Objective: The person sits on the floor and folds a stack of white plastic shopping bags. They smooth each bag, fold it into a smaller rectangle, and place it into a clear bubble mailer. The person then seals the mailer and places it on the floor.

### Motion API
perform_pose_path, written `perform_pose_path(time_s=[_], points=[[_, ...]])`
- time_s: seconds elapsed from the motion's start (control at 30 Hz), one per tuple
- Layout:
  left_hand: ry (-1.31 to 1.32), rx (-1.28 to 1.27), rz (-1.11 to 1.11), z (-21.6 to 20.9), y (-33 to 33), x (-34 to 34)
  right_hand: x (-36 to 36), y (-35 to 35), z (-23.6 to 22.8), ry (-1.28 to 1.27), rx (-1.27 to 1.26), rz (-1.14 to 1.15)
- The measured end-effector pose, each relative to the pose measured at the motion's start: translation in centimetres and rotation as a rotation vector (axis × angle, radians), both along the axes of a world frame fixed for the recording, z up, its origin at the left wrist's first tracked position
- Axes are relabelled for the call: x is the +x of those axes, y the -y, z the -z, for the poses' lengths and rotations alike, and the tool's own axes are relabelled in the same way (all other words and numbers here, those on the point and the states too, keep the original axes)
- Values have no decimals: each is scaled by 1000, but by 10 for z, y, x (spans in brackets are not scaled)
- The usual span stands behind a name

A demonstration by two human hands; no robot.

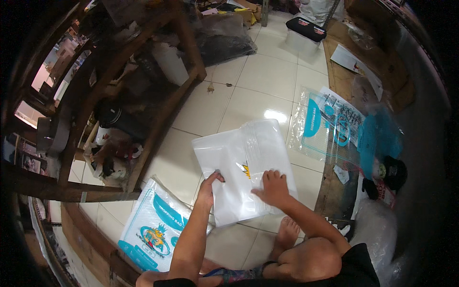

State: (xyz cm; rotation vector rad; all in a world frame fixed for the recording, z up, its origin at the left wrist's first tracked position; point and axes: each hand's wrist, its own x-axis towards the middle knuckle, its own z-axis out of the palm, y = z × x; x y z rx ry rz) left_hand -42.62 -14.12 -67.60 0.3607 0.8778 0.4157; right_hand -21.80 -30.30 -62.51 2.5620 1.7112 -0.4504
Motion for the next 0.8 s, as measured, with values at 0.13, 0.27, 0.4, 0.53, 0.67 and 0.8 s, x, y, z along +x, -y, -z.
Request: perform_pose_path(time_s=[0.13, 0.27, 0.4, 0.53, 0.67, 0.8], points=[[87, 8, -27, -12, 5, 4, 54, 11, 32, 153, 527, 192], [145, -21, 21, 0, 10, 6, 121, 27, 56, -904, 274, 594], [-36, 104, 21, -19, 18, 15, 119, 11, 6, -1072, 14, 556], [-137, 165, 38, -31, 26, 32, 127, 10, 23, -982, 50, 470], [-144, 194, 11, -40, 34, 41, 118, 9, 24, -806, 251, 409], [-199, 200, 12, -46, 53, 41, 35, -19, -57, -353, 117, 188]])
